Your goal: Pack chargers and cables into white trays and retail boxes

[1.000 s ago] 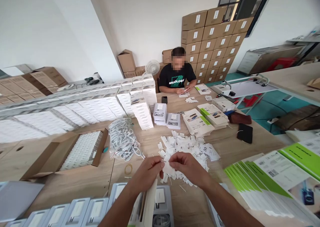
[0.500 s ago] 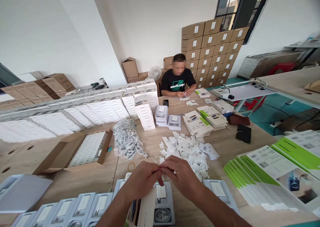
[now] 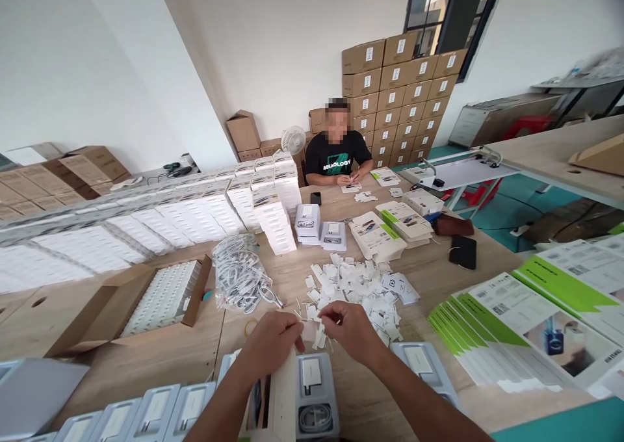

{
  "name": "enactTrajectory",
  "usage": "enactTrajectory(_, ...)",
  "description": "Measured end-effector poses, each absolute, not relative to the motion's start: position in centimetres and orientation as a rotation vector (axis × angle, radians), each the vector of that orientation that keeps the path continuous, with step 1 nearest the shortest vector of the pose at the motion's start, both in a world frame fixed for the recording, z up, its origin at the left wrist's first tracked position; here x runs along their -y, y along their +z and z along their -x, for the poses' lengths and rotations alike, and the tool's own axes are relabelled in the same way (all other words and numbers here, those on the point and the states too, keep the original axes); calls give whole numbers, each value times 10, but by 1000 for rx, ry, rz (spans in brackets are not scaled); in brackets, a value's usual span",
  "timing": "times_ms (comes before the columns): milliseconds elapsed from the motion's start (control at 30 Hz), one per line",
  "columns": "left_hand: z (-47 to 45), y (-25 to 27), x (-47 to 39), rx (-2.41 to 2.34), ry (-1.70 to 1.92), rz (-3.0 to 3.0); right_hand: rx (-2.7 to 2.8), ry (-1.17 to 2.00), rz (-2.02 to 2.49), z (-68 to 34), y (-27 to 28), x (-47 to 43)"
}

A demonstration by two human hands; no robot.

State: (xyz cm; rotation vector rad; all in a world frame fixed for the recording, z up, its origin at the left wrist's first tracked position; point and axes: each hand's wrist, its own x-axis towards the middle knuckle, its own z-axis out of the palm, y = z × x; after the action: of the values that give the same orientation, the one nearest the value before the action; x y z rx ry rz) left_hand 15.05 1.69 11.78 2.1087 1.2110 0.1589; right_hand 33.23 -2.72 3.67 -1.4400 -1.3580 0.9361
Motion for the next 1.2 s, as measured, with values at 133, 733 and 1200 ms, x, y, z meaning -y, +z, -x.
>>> enactTrajectory(133, -146, 103, -21, -1315, 162, -2088, 1400, 923, 1447, -325, 27, 19)
enactTrajectory(733, -127, 77, -39, -1517, 220, -2086, 1677, 861, 1979, -348, -53, -12)
enactTrajectory(1200, -140, 69, -45, -1461, 507, -1863, 1172, 1249, 1281, -329, 28, -18)
